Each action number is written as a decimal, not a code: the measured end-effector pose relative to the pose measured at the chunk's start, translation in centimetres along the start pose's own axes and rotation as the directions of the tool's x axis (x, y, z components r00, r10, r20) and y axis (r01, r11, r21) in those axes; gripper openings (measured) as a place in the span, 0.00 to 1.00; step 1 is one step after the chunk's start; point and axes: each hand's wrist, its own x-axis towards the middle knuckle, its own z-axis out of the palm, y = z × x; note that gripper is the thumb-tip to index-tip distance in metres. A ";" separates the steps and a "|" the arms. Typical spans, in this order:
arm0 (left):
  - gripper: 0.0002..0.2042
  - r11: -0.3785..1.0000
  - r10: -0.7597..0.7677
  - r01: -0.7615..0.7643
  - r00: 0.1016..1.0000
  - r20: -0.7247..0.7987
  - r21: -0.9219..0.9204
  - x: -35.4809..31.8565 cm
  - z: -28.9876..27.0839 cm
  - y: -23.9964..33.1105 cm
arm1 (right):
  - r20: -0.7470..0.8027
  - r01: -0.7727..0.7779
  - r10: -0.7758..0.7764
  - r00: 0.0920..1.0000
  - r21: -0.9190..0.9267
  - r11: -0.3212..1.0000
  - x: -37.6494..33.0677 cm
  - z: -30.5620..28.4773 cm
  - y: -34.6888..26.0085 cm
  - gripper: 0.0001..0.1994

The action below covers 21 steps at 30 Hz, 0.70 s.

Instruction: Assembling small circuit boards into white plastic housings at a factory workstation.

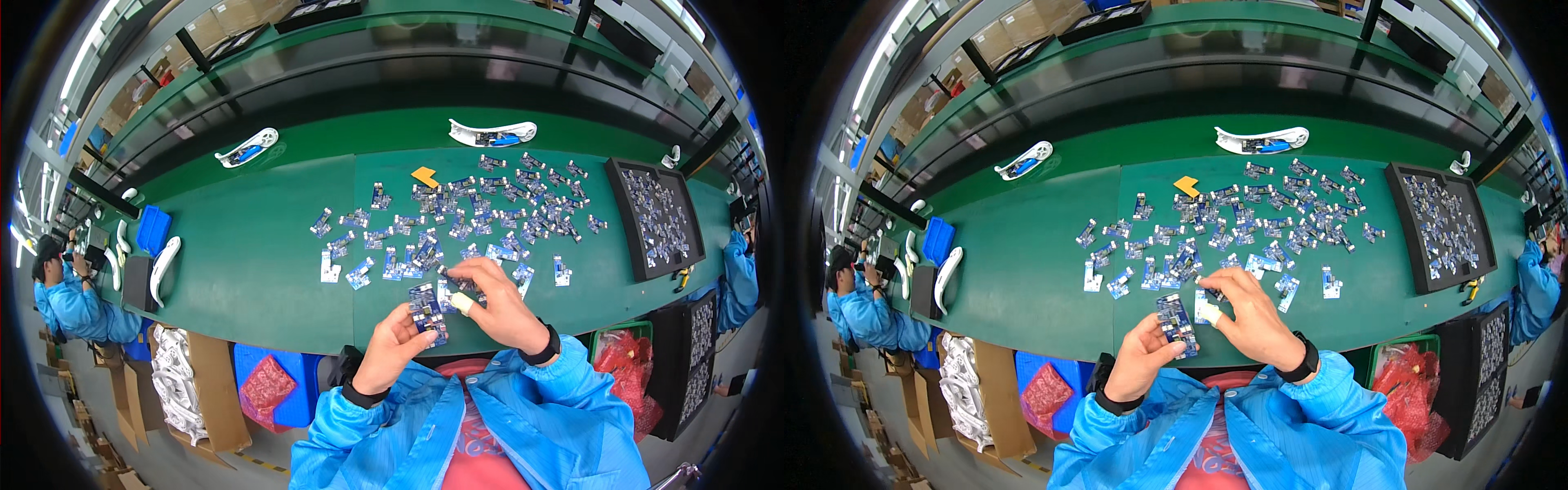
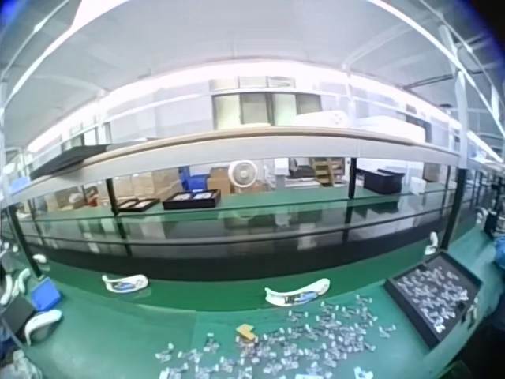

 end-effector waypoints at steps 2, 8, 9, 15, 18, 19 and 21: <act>0.17 0.995 0.076 -0.076 0.997 0.010 0.065 -0.1 -0.2 -0.8 | 0.085 -0.131 0.122 0.989 0.121 0.984 -0.5 0.5 -0.1 0.16; 0.09 0.997 -0.015 0.019 0.999 0.052 -0.073 0.1 -1.0 -1.5 | 0.276 -0.411 0.309 0.910 0.702 0.582 -1.7 1.3 0.4 0.05; 0.09 0.997 -0.016 0.020 0.999 0.052 -0.073 0.2 -1.2 -1.8 | 0.276 -0.411 0.310 0.910 0.702 0.581 -1.8 1.3 0.3 0.05; 0.06 0.973 -0.055 0.077 0.993 0.106 -0.217 0.4 -0.2 -2.5 | 0.340 -0.439 0.290 0.895 0.788 0.431 -2.6 1.6 0.4 0.03; 0.05 0.987 0.004 0.001 1.000 0.029 -0.160 0.4 -0.2 -2.6 | 0.171 -0.329 0.324 0.931 0.778 0.535 -2.7 1.6 0.9 0.03; 0.05 0.997 0.013 -0.014 1.000 -0.018 -0.074 0.4 -0.1 -2.4 | 0.097 -0.355 0.389 0.916 0.645 0.677 -2.6 1.2 1.0 0.04; 0.05 1.000 0.025 -0.024 0.998 -0.065 0.014 0.4 -0.1 -2.1 | -0.042 -0.326 0.354 0.934 0.301 0.896 -2.2 0.6 0.8 0.08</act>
